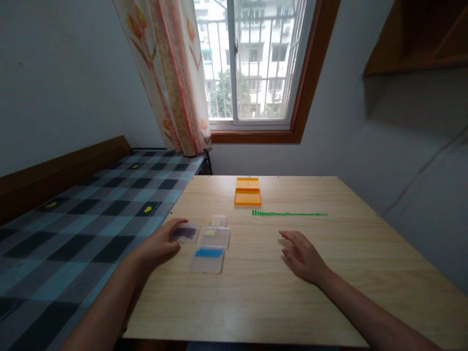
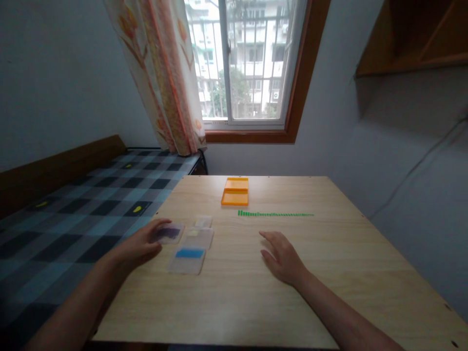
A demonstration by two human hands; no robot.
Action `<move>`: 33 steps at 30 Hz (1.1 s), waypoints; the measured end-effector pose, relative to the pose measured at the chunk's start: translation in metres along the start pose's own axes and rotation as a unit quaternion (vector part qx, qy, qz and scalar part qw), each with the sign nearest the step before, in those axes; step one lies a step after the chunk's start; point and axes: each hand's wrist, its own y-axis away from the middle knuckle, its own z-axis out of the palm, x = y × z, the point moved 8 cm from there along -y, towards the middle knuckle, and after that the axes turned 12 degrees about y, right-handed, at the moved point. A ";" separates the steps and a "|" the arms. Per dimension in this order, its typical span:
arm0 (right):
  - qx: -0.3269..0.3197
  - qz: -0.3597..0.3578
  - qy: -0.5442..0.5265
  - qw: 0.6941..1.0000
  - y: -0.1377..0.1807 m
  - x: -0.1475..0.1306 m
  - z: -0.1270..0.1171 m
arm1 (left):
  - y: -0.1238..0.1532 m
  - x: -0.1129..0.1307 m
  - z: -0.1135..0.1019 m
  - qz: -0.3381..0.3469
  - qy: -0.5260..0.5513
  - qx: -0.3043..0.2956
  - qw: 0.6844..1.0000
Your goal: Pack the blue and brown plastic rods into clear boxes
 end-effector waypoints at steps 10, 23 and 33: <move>-0.037 0.039 0.068 0.996 -0.058 0.014 0.006 | 0.003 -0.006 -0.002 0.017 0.012 0.010 1.000; -0.220 0.260 0.178 0.923 -0.204 0.093 0.073 | 0.009 -0.004 0.007 0.005 0.067 0.005 0.998; -0.301 0.326 0.219 0.869 -0.223 0.108 0.103 | 0.013 -0.022 -0.005 -0.047 0.209 0.051 0.975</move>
